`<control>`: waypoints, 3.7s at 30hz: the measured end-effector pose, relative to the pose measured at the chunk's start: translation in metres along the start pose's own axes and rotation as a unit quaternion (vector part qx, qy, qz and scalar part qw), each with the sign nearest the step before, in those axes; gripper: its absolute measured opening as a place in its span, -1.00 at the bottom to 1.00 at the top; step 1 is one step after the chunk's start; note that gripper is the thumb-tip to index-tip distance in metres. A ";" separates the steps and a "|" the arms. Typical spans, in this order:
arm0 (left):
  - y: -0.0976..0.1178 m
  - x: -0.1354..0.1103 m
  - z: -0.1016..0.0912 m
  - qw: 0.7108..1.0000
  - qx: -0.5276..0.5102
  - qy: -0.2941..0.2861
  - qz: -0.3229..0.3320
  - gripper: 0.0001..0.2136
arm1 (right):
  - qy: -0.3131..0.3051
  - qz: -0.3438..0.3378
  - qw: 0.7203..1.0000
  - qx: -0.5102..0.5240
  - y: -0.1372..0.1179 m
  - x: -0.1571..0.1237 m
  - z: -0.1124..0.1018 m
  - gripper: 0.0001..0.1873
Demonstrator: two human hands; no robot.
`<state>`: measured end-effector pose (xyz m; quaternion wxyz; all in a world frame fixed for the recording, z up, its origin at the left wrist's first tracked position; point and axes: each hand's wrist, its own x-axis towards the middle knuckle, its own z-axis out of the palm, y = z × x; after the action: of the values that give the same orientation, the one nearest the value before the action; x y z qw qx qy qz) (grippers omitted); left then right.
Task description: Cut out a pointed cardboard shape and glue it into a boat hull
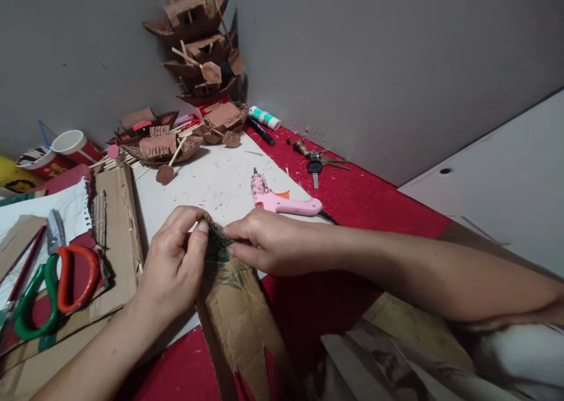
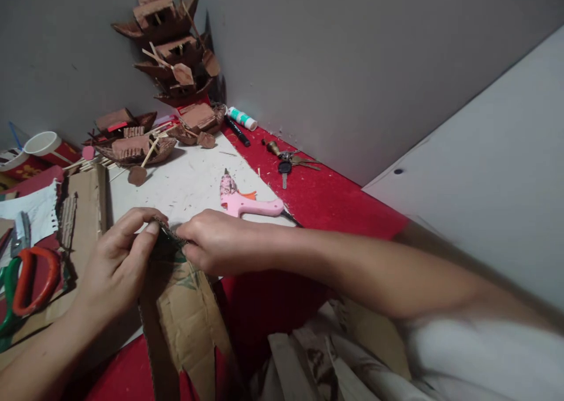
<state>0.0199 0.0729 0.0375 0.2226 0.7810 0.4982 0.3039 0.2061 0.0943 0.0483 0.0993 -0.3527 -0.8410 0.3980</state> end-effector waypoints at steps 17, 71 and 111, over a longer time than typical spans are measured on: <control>0.002 0.001 -0.005 0.989 -0.124 0.010 -0.076 -0.81 | 0.121 -0.037 0.988 0.092 0.011 0.000 0.002 -0.77; 0.000 0.007 0.002 0.963 -0.192 -0.106 -0.158 -0.81 | 0.183 -0.033 0.969 0.163 0.022 0.012 0.009 -0.82; 0.002 -0.001 -0.001 0.988 -0.086 -0.089 -0.088 -0.83 | 0.197 -0.099 0.974 0.059 0.017 0.009 0.005 -0.70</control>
<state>0.0202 0.0711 0.0394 0.3583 0.7358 0.5151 0.2545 0.2063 0.1047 0.0318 0.3224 -0.3328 -0.8108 0.3575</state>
